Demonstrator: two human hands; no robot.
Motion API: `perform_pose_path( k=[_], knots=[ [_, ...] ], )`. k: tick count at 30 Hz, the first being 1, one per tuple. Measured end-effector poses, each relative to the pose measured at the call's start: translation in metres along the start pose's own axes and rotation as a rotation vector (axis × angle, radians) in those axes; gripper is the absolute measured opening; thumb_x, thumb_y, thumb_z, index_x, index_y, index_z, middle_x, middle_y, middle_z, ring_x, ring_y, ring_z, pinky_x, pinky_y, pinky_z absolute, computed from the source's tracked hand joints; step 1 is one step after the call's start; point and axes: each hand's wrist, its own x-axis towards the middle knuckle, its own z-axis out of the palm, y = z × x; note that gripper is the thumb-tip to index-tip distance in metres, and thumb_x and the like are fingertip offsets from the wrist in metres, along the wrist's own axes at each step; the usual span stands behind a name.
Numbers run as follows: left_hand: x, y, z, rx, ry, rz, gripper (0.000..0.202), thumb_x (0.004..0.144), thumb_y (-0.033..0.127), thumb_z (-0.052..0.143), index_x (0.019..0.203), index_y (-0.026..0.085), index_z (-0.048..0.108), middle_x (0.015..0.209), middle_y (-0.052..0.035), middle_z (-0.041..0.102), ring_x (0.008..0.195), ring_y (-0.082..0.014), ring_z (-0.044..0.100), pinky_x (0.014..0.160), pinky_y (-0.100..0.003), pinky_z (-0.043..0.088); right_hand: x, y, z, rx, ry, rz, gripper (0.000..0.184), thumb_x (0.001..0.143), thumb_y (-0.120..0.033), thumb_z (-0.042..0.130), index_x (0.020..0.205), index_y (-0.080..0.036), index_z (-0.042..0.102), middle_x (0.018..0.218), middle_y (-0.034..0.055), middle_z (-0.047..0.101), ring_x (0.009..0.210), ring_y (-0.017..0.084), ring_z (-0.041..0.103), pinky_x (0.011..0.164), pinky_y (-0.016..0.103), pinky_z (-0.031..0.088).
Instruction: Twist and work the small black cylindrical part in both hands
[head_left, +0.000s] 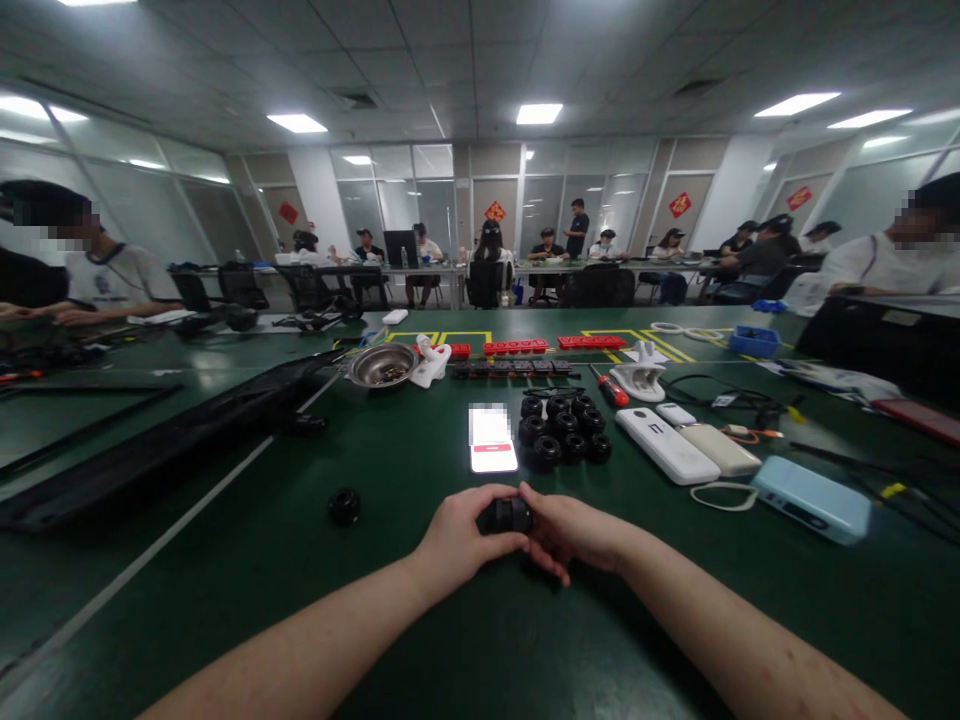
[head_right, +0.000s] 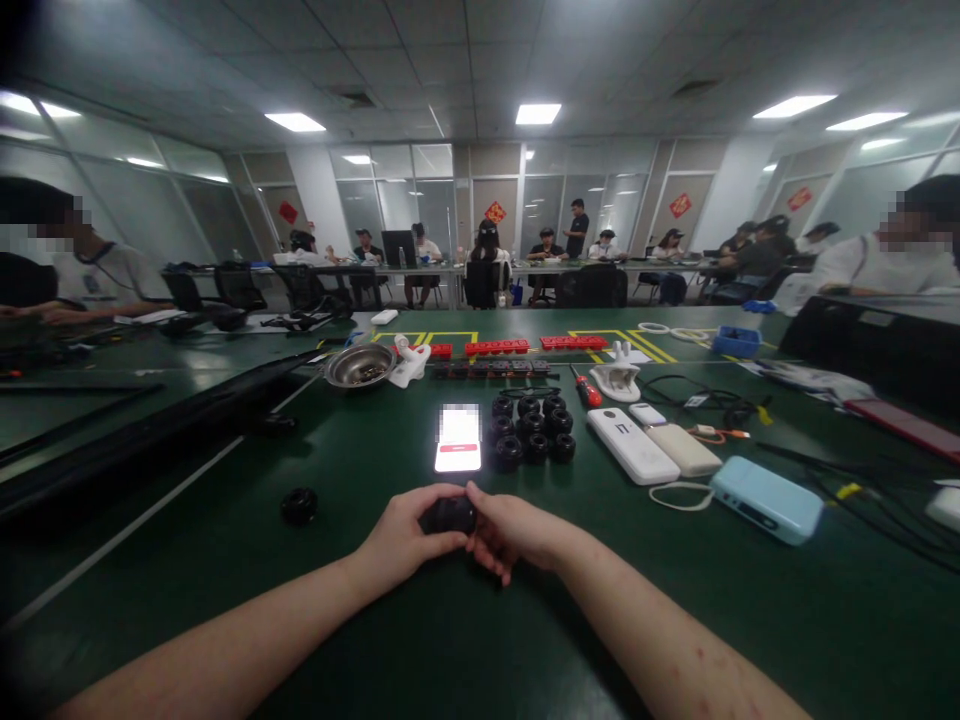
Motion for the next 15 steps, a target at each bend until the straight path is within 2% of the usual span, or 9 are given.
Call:
perform_pose_path(
  k=[2, 6, 8, 12, 15],
  knots=[
    [0.0003, -0.0005, -0.0013, 0.007, -0.018, 0.013, 0.04, 0.063, 0.033, 0.065, 0.1, 0.022, 0.056, 0.094, -0.0022, 0.063, 0.086, -0.0185, 0.056, 0.078, -0.03, 0.043, -0.0009, -0.0016, -0.0007, 0.002, 0.016, -0.028, 0.056, 0.076, -0.063, 0.028, 0.063, -0.013, 0.048, 0.045, -0.0034, 0.044, 0.035, 0.006, 0.042, 0.032, 0.017, 0.04],
    [0.0014, -0.0024, -0.0037, 0.004, -0.023, -0.004, 0.04, 0.062, 0.031, 0.066, 0.1, 0.022, 0.057, 0.096, -0.0021, 0.062, 0.089, -0.0186, 0.056, 0.08, -0.03, 0.042, -0.0043, -0.0065, -0.0009, 0.013, 0.046, -0.078, 0.04, 0.071, -0.056, 0.05, 0.08, -0.017, 0.045, 0.055, -0.0063, 0.045, 0.041, 0.005, 0.044, 0.036, 0.017, 0.044],
    [0.0011, -0.0022, -0.0038, -0.012, -0.001, -0.016, 0.04, 0.062, 0.03, 0.066, 0.1, 0.022, 0.057, 0.096, -0.0023, 0.062, 0.088, -0.0186, 0.056, 0.079, -0.03, 0.042, -0.0047, -0.0067, -0.0004, 0.016, 0.039, -0.064, 0.043, 0.072, -0.059, 0.044, 0.08, -0.017, 0.045, 0.056, -0.005, 0.046, 0.042, 0.006, 0.045, 0.034, 0.018, 0.044],
    [-0.001, 0.001, -0.0026, -0.029, 0.021, -0.011, 0.039, 0.062, 0.031, 0.066, 0.099, 0.021, 0.057, 0.093, -0.0022, 0.063, 0.086, -0.0184, 0.056, 0.078, -0.029, 0.042, -0.002, -0.0025, 0.0005, 0.019, -0.045, 0.031, 0.068, 0.076, -0.066, 0.008, 0.068, -0.013, 0.049, 0.046, -0.0003, 0.047, 0.035, 0.008, 0.044, 0.029, 0.02, 0.042],
    [-0.0014, 0.0019, -0.0027, -0.01, 0.007, 0.013, 0.041, 0.061, 0.034, 0.066, 0.099, 0.021, 0.058, 0.093, -0.0023, 0.063, 0.086, -0.0184, 0.056, 0.077, -0.029, 0.042, -0.0013, -0.0011, -0.0003, 0.016, -0.048, 0.028, 0.064, 0.078, -0.064, 0.016, 0.061, -0.012, 0.049, 0.042, -0.0022, 0.043, 0.033, 0.007, 0.042, 0.028, 0.017, 0.041]
  ],
)
